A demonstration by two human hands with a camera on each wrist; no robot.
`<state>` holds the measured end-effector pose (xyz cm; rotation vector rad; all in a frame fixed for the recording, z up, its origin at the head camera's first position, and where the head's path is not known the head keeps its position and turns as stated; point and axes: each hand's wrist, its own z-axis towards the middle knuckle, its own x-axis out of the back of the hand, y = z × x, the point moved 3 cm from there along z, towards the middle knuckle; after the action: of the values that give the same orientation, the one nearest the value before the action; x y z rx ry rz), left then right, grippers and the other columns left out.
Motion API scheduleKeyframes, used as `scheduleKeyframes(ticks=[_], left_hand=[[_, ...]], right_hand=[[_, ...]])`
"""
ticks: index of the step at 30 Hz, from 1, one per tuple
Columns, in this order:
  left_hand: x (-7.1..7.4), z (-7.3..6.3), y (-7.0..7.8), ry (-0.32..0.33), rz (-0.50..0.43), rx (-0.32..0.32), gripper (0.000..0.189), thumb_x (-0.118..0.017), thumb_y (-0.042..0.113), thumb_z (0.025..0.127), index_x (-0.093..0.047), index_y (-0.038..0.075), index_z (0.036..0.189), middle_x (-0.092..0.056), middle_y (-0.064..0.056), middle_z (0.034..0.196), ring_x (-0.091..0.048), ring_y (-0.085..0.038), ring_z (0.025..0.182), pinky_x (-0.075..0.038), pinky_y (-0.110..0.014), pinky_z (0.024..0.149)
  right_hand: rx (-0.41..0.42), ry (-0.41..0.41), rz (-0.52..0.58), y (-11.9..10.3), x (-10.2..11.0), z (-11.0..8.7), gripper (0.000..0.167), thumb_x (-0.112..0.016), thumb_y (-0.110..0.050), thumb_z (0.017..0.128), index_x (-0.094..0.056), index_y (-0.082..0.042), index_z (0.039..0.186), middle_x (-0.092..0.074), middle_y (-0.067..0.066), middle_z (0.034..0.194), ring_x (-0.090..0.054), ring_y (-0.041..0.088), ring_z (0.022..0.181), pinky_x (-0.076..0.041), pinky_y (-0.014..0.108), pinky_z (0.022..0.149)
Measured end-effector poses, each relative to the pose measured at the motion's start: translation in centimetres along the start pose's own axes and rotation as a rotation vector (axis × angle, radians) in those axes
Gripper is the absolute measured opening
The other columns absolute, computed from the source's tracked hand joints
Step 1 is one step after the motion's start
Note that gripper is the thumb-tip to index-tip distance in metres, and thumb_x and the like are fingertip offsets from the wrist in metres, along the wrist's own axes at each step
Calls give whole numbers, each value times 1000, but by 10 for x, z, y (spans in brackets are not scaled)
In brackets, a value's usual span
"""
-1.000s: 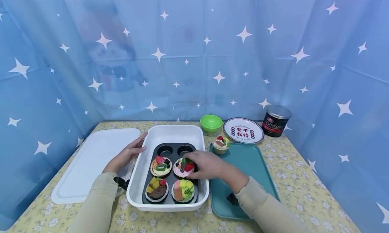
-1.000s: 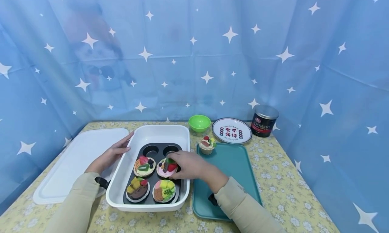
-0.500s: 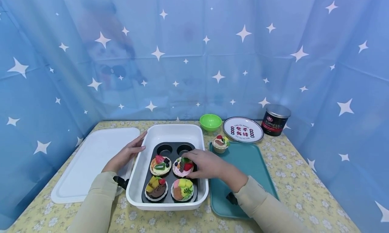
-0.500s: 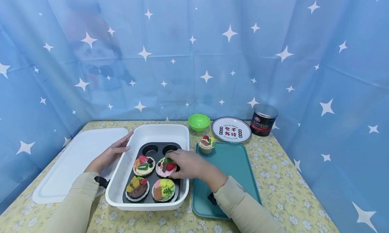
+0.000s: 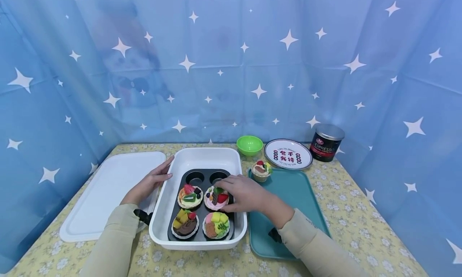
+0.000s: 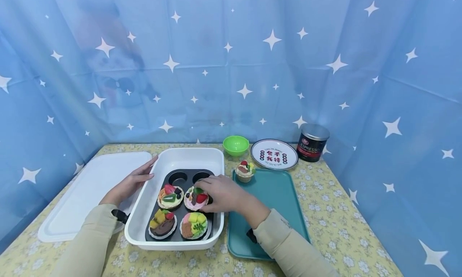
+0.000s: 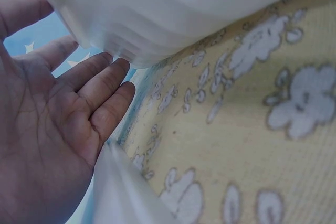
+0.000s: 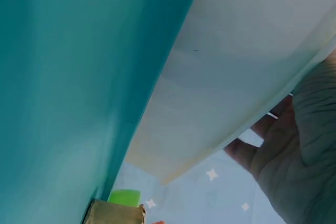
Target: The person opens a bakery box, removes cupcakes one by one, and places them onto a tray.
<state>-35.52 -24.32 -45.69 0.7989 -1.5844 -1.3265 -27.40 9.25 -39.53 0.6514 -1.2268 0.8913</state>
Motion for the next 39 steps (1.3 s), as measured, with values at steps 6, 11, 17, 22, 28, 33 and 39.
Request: scheduleKeyframes(ticks=[6,11,17,22,28,33,39], left_hand=[[0,1,-1,-3,-9,4,72,-54,23,103,-15,36,162,-12,-7,168,-15,-36,152,-14,-61,120],[0,2,-2,-11,-18,-7,72,-54,24,103,-15,35,163,-14,-9,168,-17,-37,152,-15,-61,119],[1,2,-2,-6,-10,-7,71,-54,24,104,-15,35,163,-13,-9,168,-16,-37,152,-14,-62,119],[1,1,-2,-3,-9,-4,71,-53,24,104,-15,33,163,-13,-8,168,-15,-36,152,-14,-61,119],[1,1,-2,-9,-5,-3,71,-54,27,104,-15,36,163,-14,-7,168,-16,-36,152,-13,-63,119],[1,2,-2,0,-4,-3,71,-54,26,104,-15,35,163,-18,-9,167,-19,-37,151,-14,-62,119],[1,2,-2,5,-19,-20,71,-55,24,103,-17,34,163,-23,-12,165,-28,-38,148,-24,-60,117]], right_hand=[[34,56,26,-1,4,-1,70,-72,-48,91,-51,-12,147,-59,6,139,-59,19,123,-49,31,99],[35,73,65,1,5,-2,72,-72,-49,91,-49,-13,149,-60,5,138,-59,18,122,-49,28,98],[55,104,66,5,5,-2,73,-71,-51,91,-50,-13,149,-64,3,132,-62,16,115,-49,27,96],[64,123,51,6,6,-1,73,-71,-53,90,-50,-13,149,-65,2,130,-63,16,112,-51,29,92],[-33,78,126,11,9,-3,70,-73,-51,89,-53,-16,146,-62,2,134,-63,15,113,-55,31,88],[-110,77,173,17,15,-4,68,-75,-51,87,-56,-17,143,-62,1,135,-63,15,114,-56,35,89],[-115,96,172,25,18,-5,69,-77,-50,85,-58,-15,142,-63,2,135,-62,16,117,-56,36,92]])
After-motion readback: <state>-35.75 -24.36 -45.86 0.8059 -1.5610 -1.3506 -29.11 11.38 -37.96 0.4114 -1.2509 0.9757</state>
